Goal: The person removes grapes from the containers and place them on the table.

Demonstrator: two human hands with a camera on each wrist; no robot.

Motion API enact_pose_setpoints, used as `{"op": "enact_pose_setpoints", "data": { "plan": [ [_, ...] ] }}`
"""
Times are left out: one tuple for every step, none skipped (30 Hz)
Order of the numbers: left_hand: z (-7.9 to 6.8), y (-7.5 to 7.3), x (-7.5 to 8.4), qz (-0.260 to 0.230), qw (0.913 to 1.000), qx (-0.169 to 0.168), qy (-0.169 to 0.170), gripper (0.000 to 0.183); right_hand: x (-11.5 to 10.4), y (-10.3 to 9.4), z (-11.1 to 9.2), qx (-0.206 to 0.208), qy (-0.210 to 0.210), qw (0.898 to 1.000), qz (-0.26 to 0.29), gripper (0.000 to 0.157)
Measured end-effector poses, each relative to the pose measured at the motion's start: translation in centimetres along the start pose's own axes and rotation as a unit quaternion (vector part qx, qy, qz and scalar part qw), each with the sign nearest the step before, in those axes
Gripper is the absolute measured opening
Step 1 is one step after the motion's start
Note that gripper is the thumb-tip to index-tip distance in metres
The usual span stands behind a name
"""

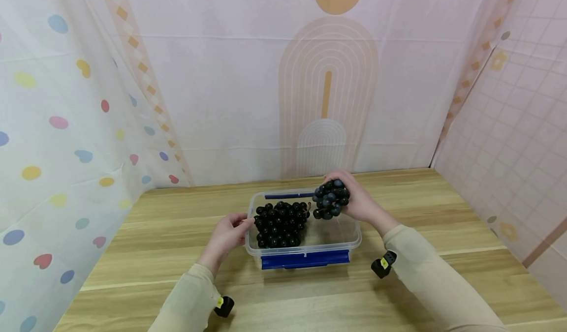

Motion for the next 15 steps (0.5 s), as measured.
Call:
{"op": "enact_pose_setpoints", "data": {
  "plan": [
    [0.0,0.0,0.0,0.0,1.0,0.001,0.0,0.046,0.0,-0.1,0.0,0.002,-0.001,1.0,0.0,0.065],
    [0.0,-0.1,0.0,-0.001,1.0,0.002,-0.001,0.046,-0.1,-0.2,-0.1,0.004,0.001,1.0,-0.001,0.064],
    [0.0,-0.1,0.0,-0.003,1.0,0.002,-0.002,0.045,-0.1,-0.3,-0.1,0.006,0.002,1.0,0.002,0.064],
    [0.0,-0.1,0.0,-0.004,1.0,0.002,-0.002,0.045,-0.1,-0.4,-0.1,0.007,0.005,1.0,0.003,0.063],
    [0.0,-0.1,0.0,-0.004,1.0,0.002,-0.002,0.045,-0.1,-0.4,-0.1,0.008,0.006,1.0,0.005,0.063],
    [0.0,-0.1,0.0,-0.004,1.0,0.003,-0.002,0.045,-0.2,-0.5,0.0,0.01,0.007,1.0,0.008,0.063],
    [0.0,-0.1,0.0,-0.003,1.0,0.003,-0.002,0.045,-0.2,-0.6,0.0,0.011,0.006,1.0,0.012,0.063],
    [0.0,-0.1,0.0,-0.003,1.0,0.003,-0.002,0.045,-0.3,-0.7,0.0,0.012,0.005,1.0,0.017,0.063],
    [-0.1,-0.1,0.0,-0.002,1.0,0.002,-0.002,0.045,-0.3,-0.8,0.0,0.014,0.002,1.0,0.021,0.063],
    [-0.1,-0.1,0.0,-0.001,1.0,0.002,-0.001,0.045,-0.4,-0.9,0.0,0.016,0.0,1.0,0.025,0.063],
    [-0.1,-0.1,0.0,0.0,1.0,0.003,-0.001,0.045,-0.4,-1.0,0.0,0.018,-0.003,0.999,0.029,0.063],
    [-0.1,-0.1,0.0,0.0,1.0,0.003,0.0,0.045,-0.4,-1.1,0.0,0.02,-0.005,0.999,0.032,0.063],
    [-0.1,-0.1,0.0,0.0,1.0,0.003,0.0,0.045,-0.5,-1.2,0.0,0.021,-0.008,0.999,0.036,0.063],
    [-0.1,-0.1,0.0,-0.001,1.0,0.003,0.001,0.045,-0.5,-1.3,0.0,0.022,-0.01,0.999,0.04,0.063],
    [-0.1,-0.1,0.0,-0.002,1.0,0.003,0.001,0.045,-0.5,-1.5,-0.1,0.023,-0.011,0.999,0.043,0.063]
  ]
}}
Point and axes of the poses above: each hand's wrist, its own z-axis towards the middle knuckle, its own y-axis out of the palm, x = y × z, the point moved 9 cm from there along z, towards the middle knuckle, and after that the axes turned 2 degrees about y, right-handed, at the moved point
